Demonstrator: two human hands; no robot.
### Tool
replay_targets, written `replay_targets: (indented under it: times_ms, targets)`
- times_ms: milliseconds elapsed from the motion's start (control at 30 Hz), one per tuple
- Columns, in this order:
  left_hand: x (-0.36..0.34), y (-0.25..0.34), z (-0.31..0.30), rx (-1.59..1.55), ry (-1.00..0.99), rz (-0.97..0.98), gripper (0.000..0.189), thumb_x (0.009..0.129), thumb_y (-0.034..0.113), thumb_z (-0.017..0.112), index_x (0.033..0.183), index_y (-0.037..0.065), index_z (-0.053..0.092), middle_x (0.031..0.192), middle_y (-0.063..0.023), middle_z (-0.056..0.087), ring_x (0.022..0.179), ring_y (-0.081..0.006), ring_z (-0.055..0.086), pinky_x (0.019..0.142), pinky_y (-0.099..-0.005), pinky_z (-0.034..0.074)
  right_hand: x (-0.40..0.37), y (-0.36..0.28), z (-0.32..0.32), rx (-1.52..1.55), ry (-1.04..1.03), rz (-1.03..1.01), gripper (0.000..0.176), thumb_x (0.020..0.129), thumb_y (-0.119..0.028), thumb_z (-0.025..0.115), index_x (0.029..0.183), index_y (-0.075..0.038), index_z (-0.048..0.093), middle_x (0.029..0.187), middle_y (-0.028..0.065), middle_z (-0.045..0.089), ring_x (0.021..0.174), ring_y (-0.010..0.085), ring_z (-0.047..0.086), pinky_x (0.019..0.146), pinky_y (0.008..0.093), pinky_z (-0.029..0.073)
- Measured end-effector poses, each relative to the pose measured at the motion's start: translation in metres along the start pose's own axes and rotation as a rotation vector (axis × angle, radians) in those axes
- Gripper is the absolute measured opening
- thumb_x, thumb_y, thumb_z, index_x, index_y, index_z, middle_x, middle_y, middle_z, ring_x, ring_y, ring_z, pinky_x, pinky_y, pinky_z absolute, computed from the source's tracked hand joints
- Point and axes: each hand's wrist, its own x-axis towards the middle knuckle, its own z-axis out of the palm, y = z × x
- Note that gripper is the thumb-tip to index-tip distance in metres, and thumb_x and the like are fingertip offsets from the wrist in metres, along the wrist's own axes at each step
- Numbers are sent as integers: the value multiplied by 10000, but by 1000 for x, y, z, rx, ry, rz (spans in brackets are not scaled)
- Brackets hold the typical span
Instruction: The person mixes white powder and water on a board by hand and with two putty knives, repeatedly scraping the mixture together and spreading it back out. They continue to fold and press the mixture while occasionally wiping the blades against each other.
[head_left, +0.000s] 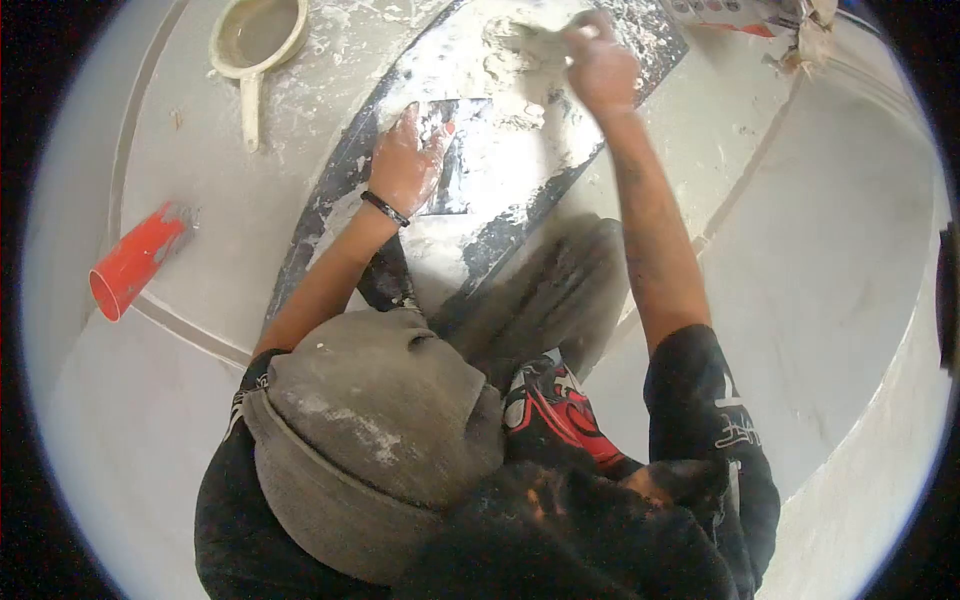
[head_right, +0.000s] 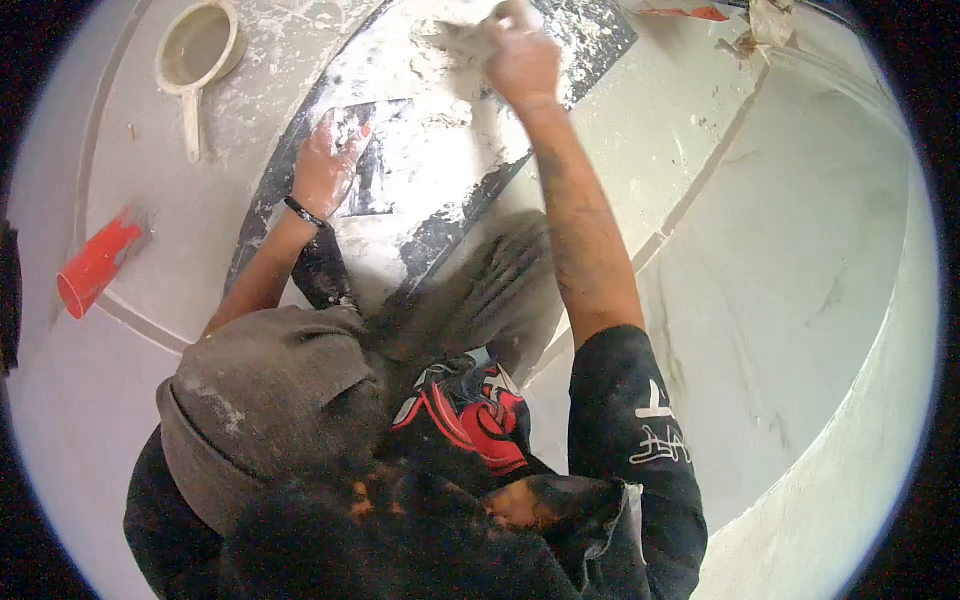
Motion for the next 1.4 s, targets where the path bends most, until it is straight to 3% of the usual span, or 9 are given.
replay_targets:
  times_ms: [200, 433, 467, 567, 700, 1100, 1167, 1200, 1400]
  targets:
    - [-2, -1, -7, -90, 36, 28, 672, 876, 453, 478, 1277, -73, 362, 1204, -285, 478, 1116, -389, 455, 970, -431, 330, -39, -30, -4, 74, 56, -272, 254, 667, 21, 594, 804, -181, 665, 983, -54, 581, 561, 157, 588, 465, 280, 478]
    - [-2, -18, 7, 149, 86, 196, 580, 876, 349, 506, 1260, -70, 392, 1167, -290, 497, 1068, -404, 479, 937, -435, 359, 26, 20, -19, 1, 146, -90, 185, 709, -57, 576, 824, -174, 662, 1020, -38, 580, 654, 201, 622, 531, 336, 495]
    - [2, -14, 2, 300, 131, 319, 509, 872, 259, 534, 1251, -59, 412, 1141, -290, 510, 1031, -411, 499, 910, -436, 384, 38, 23, -12, 119, 6, 67, 210, 616, -42, 581, 800, -114, 652, 992, 106, 581, 722, 320, 606, 652, 398, 493]
    - [-1, 5, -9, -8, -15, -24, 599, 885, 391, 472, 1272, -59, 388, 1225, -280, 465, 1098, -388, 470, 947, -432, 351, 48, 16, 13, 139, 9, -63, 203, 633, -37, 553, 796, -106, 653, 995, 99, 585, 748, 318, 603, 659, 399, 487]
    - [-4, 1, -8, 189, 4, 89, 587, 881, 373, 488, 1263, -63, 398, 1214, -279, 465, 1026, -418, 492, 898, -453, 386, 11, -18, 24, 52, -74, -144, 216, 699, -37, 569, 828, -182, 665, 1019, -50, 578, 703, 179, 624, 562, 326, 500]
    - [15, -34, -11, 333, 279, 281, 452, 858, 276, 551, 1201, -9, 478, 1124, -264, 528, 995, -388, 519, 878, -428, 402, -84, -3, -30, 164, 22, -425, 218, 631, -20, 617, 807, -145, 646, 986, -20, 570, 668, 183, 614, 577, 301, 502]
    - [32, -50, -27, 805, 335, 678, 519, 849, 275, 537, 1238, -48, 423, 1121, -268, 530, 1011, -401, 497, 908, -431, 384, -79, 3, -38, 232, 55, -221, 266, 634, -3, 602, 840, -159, 667, 1024, -27, 581, 637, 175, 619, 556, 298, 505]
    - [45, -37, -34, 476, 245, 388, 494, 862, 263, 503, 1248, -34, 421, 1084, -241, 555, 1003, -364, 521, 900, -427, 390, -72, 8, -38, 274, 5, -82, 319, 649, 17, 591, 885, -177, 684, 1045, -34, 592, 633, 176, 623, 561, 291, 508]
    - [109, 24, -40, 611, -138, 189, 467, 900, 312, 449, 1210, -37, 448, 1129, -222, 542, 1015, -336, 527, 878, -421, 420, -92, 58, 18, 176, 79, 455, 238, 684, -131, 653, 897, -27, 652, 1006, 146, 610, 832, 339, 619, 755, 396, 491]
